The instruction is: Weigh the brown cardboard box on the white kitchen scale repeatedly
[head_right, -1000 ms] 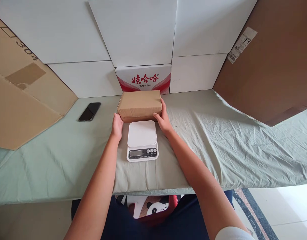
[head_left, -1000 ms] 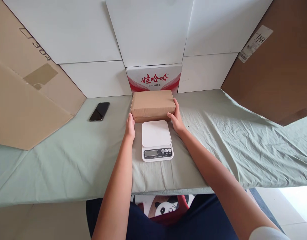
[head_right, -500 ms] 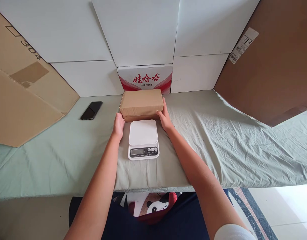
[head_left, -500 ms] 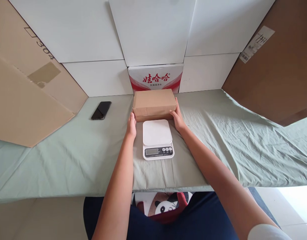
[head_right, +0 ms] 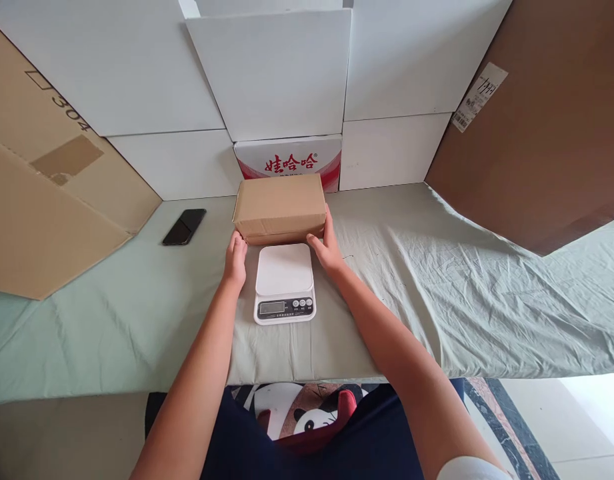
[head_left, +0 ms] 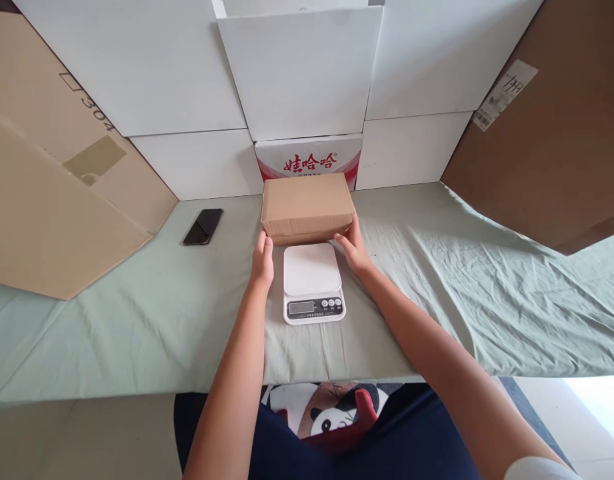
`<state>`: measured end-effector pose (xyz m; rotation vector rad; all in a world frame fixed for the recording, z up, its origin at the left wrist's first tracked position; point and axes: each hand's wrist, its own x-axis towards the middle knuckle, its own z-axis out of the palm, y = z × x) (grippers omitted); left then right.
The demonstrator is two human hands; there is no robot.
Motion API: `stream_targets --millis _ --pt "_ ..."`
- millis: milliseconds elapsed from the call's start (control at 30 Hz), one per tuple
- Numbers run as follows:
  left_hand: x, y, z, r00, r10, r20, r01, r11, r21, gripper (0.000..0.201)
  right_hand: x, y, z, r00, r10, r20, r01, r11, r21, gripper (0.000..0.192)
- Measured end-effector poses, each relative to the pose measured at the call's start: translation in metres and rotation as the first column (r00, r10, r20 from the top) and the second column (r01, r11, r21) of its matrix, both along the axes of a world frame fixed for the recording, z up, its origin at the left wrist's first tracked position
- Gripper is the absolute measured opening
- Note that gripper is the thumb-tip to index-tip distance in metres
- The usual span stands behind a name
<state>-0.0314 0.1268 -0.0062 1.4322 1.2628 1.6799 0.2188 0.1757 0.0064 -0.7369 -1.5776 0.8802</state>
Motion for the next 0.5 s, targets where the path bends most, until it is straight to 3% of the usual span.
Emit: stream_targets --millis 100,200,367,500 --pt "0.005 -0.020 0.014 1.000 0.005 -0.031 -0.002 0.996 0.087 0.076 -0.001 -0.012 0.003 0.999 -0.033 -0.022 0.034 0.996 0.086 0.092" --pt "0.012 -0.056 0.023 0.999 0.027 -0.028 -0.022 0.988 0.153 0.081 0.003 -0.039 0.003 0.999 -0.032 -0.019 0.034 0.992 0.123 0.097" --pt "0.015 -0.126 0.007 1.000 0.010 -0.002 -0.010 0.998 0.054 0.086 0.022 -0.102 -0.006 1.000 0.005 0.017 -0.006 0.998 0.062 0.089" --pt "0.016 -0.149 -0.004 1.000 0.018 0.020 -0.019 1.000 0.013 0.087 0.032 -0.126 -0.008 0.998 0.012 0.068 -0.013 1.000 0.020 0.088"
